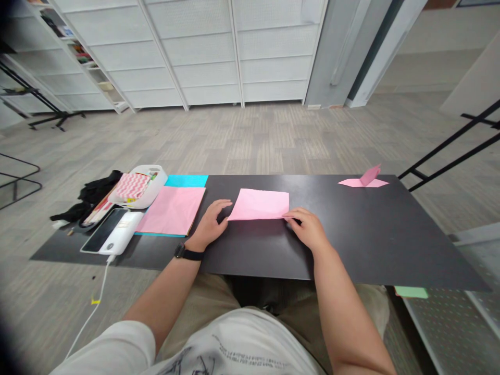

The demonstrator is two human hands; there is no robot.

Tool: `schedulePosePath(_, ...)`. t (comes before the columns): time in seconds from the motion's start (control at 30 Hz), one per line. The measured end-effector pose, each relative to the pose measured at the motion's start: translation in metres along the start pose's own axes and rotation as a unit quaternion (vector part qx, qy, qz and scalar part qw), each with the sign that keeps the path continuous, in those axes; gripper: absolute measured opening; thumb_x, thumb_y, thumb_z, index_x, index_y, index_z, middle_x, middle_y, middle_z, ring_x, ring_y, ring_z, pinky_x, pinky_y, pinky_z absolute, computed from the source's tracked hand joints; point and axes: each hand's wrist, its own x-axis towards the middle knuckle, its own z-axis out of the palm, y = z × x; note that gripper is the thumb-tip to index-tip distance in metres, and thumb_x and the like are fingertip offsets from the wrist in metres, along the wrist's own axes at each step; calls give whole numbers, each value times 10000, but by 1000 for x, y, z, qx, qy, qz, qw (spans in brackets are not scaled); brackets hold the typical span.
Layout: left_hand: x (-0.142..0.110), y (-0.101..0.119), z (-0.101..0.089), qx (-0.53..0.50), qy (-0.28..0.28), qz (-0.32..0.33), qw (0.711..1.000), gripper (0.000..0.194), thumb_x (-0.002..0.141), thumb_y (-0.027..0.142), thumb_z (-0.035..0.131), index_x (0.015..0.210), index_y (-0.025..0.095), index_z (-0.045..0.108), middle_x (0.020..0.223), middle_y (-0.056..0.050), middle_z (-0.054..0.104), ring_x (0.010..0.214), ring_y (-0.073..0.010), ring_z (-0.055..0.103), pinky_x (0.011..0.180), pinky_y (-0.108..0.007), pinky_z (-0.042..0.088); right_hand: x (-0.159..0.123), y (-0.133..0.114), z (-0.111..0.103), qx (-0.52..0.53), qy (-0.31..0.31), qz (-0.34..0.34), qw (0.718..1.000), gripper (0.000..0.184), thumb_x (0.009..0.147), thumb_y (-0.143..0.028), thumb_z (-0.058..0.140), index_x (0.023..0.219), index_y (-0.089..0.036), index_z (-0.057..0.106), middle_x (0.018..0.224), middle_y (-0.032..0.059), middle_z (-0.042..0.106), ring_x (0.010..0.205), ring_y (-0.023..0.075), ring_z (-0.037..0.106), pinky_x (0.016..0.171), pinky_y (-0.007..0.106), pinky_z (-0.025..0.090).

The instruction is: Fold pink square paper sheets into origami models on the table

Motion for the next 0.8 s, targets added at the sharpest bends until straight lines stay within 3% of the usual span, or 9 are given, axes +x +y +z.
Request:
schedulePosePath(0.1,1,3,3,11,-21,9,1000,423,930,176,677,1349,232,665,1437,-103,667,1373,-265,607,1220,-479,479,0,-2,-1,14,-16,-6,1000,304,1034,-418,564,1026,-298,843,1081,67,809,1026,260,763,963,429,610)
schedulePosePath(0.27,2,0,7,50,-37,6,998,197,939,133,693,1053,258,793,1319,-63,736,1259,-258,669,1149,-489,506,0,-4,-3,44,-32,-35,998,253,1020,-325,585,1030,-289,835,1075,59,811,1007,235,771,929,393,611)
schedulePosePath(0.4,2,-6,9,69,-40,-8,997,64,948,230,752,961,255,809,1251,-51,760,1208,-263,682,1112,-487,512,0,-3,-3,34,-35,-32,998,225,1013,-341,614,1028,-297,835,1067,54,814,997,240,770,921,397,612)
schedulePosePath(0.63,2,-11,10,60,-86,-41,994,119,952,223,740,968,297,833,1195,-18,789,1153,-232,702,1164,-483,455,0,8,-2,-29,-39,-40,998,249,945,-267,659,1139,-297,813,1159,64,808,1088,276,743,1013,475,570)
schedulePosePath(0.8,1,-4,6,58,-95,-53,992,142,950,233,746,996,336,833,1222,8,791,1206,-227,694,1277,-553,300,1,8,-2,-41,-51,-52,996,212,981,-265,615,1027,-291,821,1092,55,826,1039,270,753,986,473,563)
